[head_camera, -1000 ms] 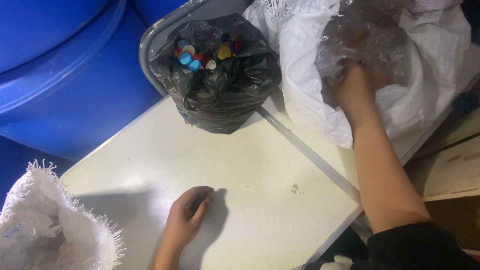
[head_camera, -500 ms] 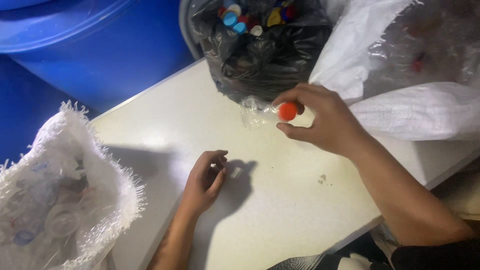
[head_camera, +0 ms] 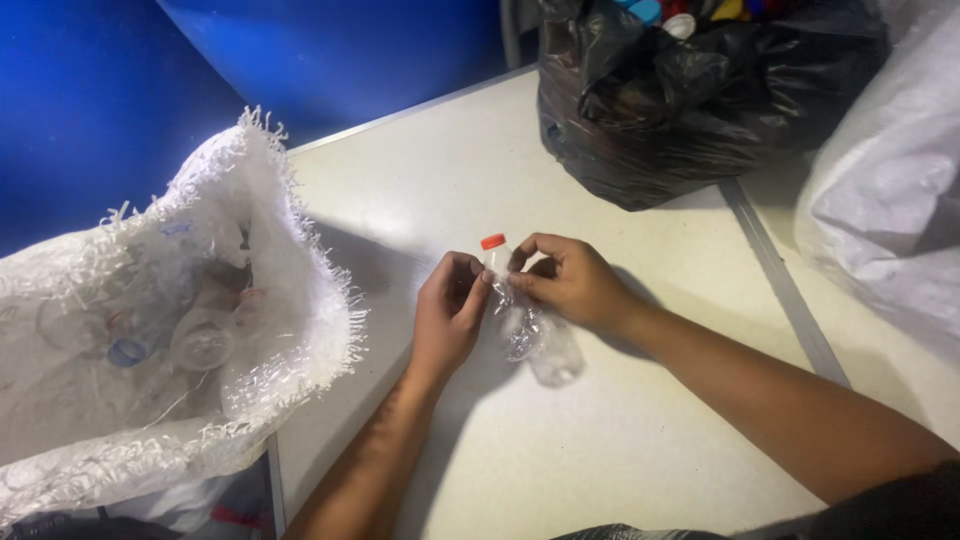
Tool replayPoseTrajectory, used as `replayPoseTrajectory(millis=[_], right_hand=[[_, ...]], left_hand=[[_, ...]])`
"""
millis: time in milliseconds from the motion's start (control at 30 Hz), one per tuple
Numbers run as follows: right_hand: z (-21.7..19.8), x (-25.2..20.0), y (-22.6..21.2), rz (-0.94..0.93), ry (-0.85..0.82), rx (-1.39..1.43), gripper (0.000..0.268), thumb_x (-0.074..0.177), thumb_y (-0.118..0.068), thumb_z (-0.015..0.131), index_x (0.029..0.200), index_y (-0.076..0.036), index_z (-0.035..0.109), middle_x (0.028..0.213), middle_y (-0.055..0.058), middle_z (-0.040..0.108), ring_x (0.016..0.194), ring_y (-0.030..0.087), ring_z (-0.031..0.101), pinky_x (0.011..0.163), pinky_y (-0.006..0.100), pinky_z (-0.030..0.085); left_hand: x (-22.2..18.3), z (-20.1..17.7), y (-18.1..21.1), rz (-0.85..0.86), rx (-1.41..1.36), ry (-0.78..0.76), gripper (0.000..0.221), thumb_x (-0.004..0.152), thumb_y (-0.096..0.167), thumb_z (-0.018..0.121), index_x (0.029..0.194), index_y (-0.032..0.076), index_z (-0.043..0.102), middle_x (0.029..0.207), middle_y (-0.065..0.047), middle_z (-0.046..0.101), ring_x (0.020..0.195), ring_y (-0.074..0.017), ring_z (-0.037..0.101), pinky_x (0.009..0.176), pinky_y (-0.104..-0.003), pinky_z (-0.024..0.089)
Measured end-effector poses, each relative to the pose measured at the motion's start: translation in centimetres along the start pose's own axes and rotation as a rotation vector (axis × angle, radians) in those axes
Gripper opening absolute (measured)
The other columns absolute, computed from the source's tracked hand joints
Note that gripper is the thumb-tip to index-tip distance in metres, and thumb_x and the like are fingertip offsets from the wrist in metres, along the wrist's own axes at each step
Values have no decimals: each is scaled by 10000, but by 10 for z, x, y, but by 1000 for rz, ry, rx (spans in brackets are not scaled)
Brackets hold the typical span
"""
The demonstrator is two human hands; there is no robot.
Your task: Unscrewing plastic caps from various used plastic bottles and placing the caps into a separate bag for recycling.
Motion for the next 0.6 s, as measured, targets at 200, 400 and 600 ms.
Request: replayPoseTrajectory(millis=[200, 400, 600], right_hand=[[10, 4, 4, -6, -171, 65, 332, 968, -111, 627, 1285, -13, 614, 1173, 8, 599, 968, 86, 649, 815, 259, 598], [12, 3, 7, -59, -171, -5, 476, 947, -29, 640, 1404, 30, 522, 1218, 99, 603, 1090, 152, 641, 931, 312, 573], [8, 1, -4, 55, -127, 148, 487, 975, -53, 568, 1453, -15, 477, 1205, 102, 676, 1134, 147, 657, 996, 329, 567]], left_hand=[[7, -7, -16, -11, -123, 60, 135, 1037, 92, 644, 1004, 6, 546, 904, -6, 547, 760, -53, 537, 647, -213, 466], [4, -4, 4, 80, -86, -15, 217, 1039, 67, 636, 1244, 4, 605, 1284, -64, 490, 990, -100, 582, 797, -238, 538], [1, 6, 21, 157, -8, -145, 502, 961, 78, 715, 1436, 47, 555, 1519, -104, 358, 1193, -187, 594, 980, -301, 564]])
Point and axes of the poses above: each hand's wrist, its own x-axis towards the middle knuckle, its own z-axis out of the palm, y = z × x, the point moved 9 cm from there along x, towards the middle knuckle
